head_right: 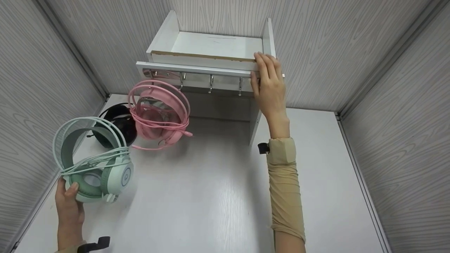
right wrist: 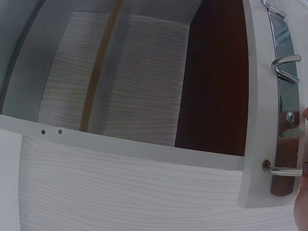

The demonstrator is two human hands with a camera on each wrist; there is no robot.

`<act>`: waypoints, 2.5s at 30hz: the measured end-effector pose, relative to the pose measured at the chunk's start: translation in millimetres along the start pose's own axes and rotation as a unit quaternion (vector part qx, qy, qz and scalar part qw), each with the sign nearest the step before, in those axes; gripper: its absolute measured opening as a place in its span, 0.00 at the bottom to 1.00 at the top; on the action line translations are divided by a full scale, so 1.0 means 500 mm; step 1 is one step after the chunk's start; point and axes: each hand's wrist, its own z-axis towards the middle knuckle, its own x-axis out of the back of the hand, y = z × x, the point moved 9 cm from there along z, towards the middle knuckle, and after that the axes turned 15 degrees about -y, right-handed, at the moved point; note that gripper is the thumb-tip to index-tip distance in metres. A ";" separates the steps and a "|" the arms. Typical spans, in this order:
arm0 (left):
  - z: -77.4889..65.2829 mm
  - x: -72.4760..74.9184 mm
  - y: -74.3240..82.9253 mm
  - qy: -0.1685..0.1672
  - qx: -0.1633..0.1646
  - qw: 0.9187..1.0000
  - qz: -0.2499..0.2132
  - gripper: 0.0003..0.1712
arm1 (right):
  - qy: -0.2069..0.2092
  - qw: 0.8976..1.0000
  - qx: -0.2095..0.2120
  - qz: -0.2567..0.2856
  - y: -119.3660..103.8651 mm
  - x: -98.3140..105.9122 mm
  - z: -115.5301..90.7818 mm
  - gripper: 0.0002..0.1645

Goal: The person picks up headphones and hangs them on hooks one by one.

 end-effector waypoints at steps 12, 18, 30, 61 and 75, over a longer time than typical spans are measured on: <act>0.027 -0.103 -0.009 -0.072 -0.011 0.997 -0.009 0.49 | 0.002 1.000 0.007 0.000 0.000 -0.002 -0.005 0.25; 0.039 -0.141 0.016 -0.078 -0.041 0.996 0.005 0.47 | 0.002 1.000 0.004 -0.001 -0.001 -0.004 -0.002 0.25; 0.058 -0.207 0.069 -0.102 -0.068 0.992 -0.004 0.50 | 0.006 1.000 -0.001 0.002 0.001 0.003 -0.005 0.25; 0.127 -0.408 0.055 -0.169 -0.103 0.972 0.127 0.52 | 0.007 1.000 -0.011 -0.002 0.002 -0.013 -0.005 0.25; 0.141 -0.435 0.046 -0.160 -0.119 0.964 0.179 0.54 | 0.006 1.000 -0.004 -0.004 0.000 -0.013 -0.004 0.25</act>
